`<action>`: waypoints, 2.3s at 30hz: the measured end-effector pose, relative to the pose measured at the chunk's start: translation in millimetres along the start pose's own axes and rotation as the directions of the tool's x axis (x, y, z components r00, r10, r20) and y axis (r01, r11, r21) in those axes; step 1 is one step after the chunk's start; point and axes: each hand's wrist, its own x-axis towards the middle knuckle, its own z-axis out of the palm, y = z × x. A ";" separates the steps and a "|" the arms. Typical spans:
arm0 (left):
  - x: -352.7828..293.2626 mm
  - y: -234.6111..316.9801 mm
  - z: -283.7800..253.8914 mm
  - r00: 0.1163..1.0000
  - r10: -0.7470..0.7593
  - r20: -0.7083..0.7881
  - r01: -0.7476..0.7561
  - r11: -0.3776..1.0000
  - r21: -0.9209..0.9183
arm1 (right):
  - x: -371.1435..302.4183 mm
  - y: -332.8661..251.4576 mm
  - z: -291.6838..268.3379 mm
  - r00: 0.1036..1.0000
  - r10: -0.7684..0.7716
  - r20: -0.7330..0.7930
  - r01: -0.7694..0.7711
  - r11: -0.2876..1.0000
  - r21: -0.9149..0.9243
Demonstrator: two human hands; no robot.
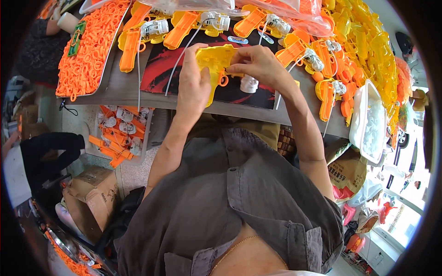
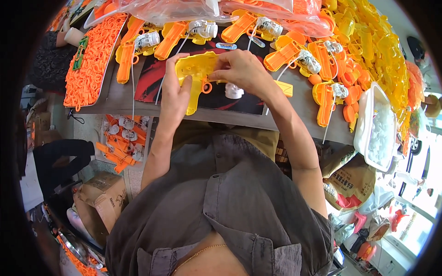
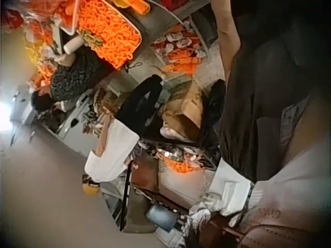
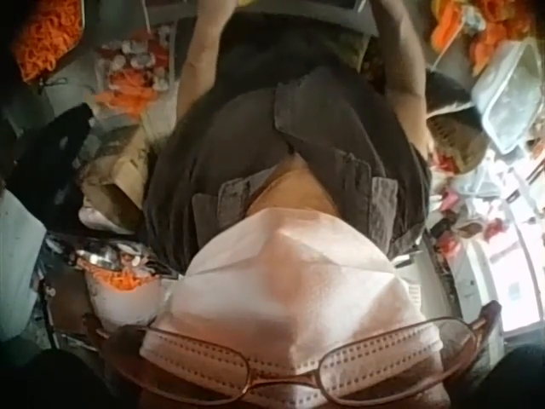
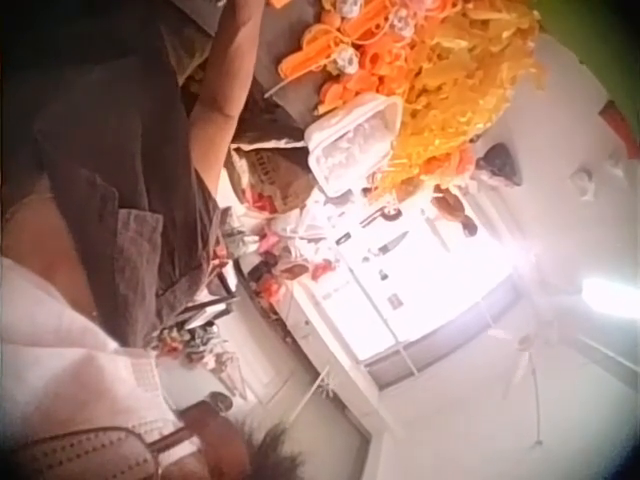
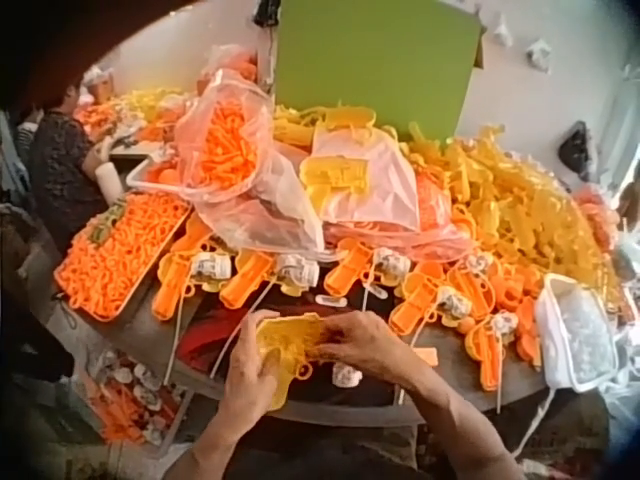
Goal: Manually assembling plastic toy water guns at a production workbench.
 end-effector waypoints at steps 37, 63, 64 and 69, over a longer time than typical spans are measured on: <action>14.2 10.1 14.0 0.976 0.183 -0.116 -0.105 0.870 0.483 | -104.2 39.5 -16.2 0.957 -0.089 -0.277 -0.023 0.926 -0.377; 102.8 27.6 34.4 0.661 0.000 0.751 -0.038 0.999 0.033 | -119.7 26.6 -13.5 0.933 0.183 -0.309 -0.132 0.975 0.180; 98.9 27.1 21.2 0.655 0.005 0.755 -0.041 0.999 0.029 | -120.8 27.7 -17.4 0.937 0.190 -0.294 -0.123 0.965 0.230; 58.5 20.4 -20.3 0.940 0.048 0.338 0.243 0.599 -0.763 | -104.3 38.7 -37.4 0.912 0.124 -0.392 -0.023 0.968 0.251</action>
